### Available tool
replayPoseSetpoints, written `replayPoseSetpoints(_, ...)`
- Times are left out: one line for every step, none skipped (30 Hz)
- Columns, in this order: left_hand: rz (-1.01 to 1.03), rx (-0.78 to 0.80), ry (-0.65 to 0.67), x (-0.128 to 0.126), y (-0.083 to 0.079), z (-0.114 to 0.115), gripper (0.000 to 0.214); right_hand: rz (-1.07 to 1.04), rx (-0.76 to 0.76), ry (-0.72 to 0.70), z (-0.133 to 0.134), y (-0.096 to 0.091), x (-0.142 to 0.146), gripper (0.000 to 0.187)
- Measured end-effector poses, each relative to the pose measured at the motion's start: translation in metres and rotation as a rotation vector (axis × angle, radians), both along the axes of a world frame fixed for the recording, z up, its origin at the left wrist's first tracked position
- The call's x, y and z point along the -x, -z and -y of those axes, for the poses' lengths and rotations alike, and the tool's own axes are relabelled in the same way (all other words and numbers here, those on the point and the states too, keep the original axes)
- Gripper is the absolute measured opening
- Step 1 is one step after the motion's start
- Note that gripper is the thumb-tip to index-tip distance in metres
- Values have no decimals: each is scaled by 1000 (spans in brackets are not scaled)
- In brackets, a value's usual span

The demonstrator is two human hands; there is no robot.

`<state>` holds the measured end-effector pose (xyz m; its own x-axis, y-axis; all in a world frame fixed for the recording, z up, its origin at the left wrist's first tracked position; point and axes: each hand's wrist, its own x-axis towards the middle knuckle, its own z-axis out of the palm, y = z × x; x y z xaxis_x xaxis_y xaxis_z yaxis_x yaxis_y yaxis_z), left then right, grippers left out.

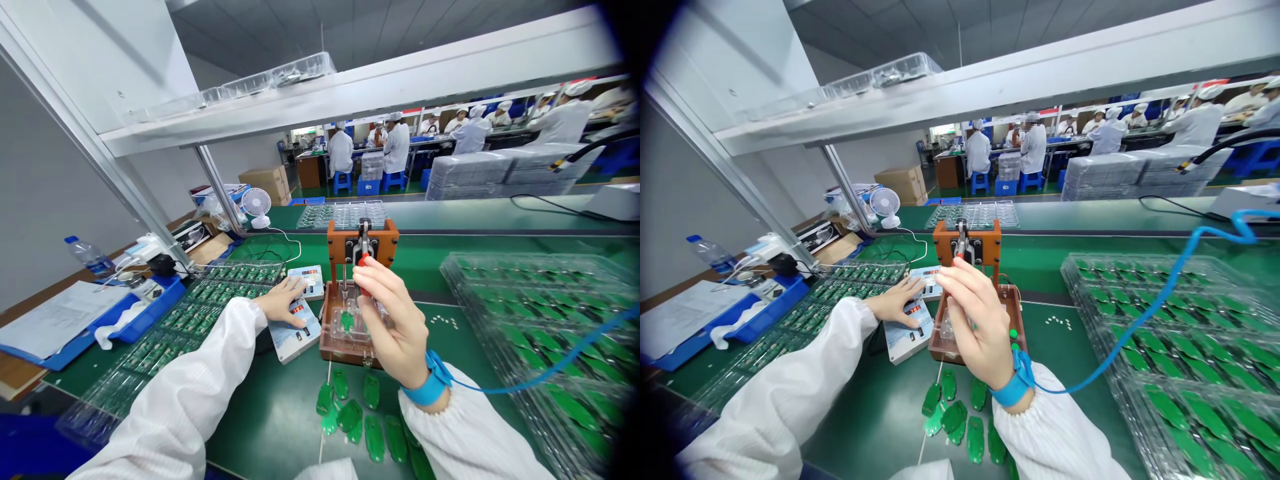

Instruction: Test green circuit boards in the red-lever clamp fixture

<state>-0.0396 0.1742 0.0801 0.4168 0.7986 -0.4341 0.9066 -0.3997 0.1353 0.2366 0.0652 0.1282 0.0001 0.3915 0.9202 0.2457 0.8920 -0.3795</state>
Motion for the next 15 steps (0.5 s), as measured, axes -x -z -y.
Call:
replayPoseSetpoints(-6,1,-10,3,-1,1,133,0,0,-2,0,0,0,54)
replayPoseSetpoints(-21,9,-14,6,-2,2,133,-1,1,-2,0,0,0,54)
replayPoseSetpoints(-39,21,-12,8,-2,3,132,-3,1,0,1,0,0,54)
replayPoseSetpoints(-54,32,-8,10,-1,3,132,-6,1,3,1,0,0,54)
replayPoseSetpoints(-66,41,-2,11,0,3,133,-8,-1,6,1,1,0,54)
replayPoseSetpoints(-71,44,1,11,1,4,134,-8,0,8,1,1,0,54)
replayPoseSetpoints(-71,47,4,11,3,4,135,-9,0,10,1,2,0,54)
replayPoseSetpoints(-69,49,7,10,4,3,136,-7,1,10,1,2,0,54)
replayPoseSetpoints(-64,50,11,9,5,3,137,-5,3,9,1,2,1,54)
replayPoseSetpoints(-62,53,15,9,6,2,137,-3,4,7,1,2,1,54)
replayPoseSetpoints(-60,55,17,8,7,2,138,-1,3,4,1,2,1,55)
replayPoseSetpoints(-57,55,19,8,7,1,138,-1,2,3,1,2,1,55)
replayPoseSetpoints(-51,55,22,8,8,0,138,-1,0,2,1,2,1,55)
replayPoseSetpoints(-42,54,22,9,8,-1,138,0,0,3,1,1,1,56)
replayPoseSetpoints(-32,55,21,10,9,-2,139,1,-1,6,1,1,1,56)
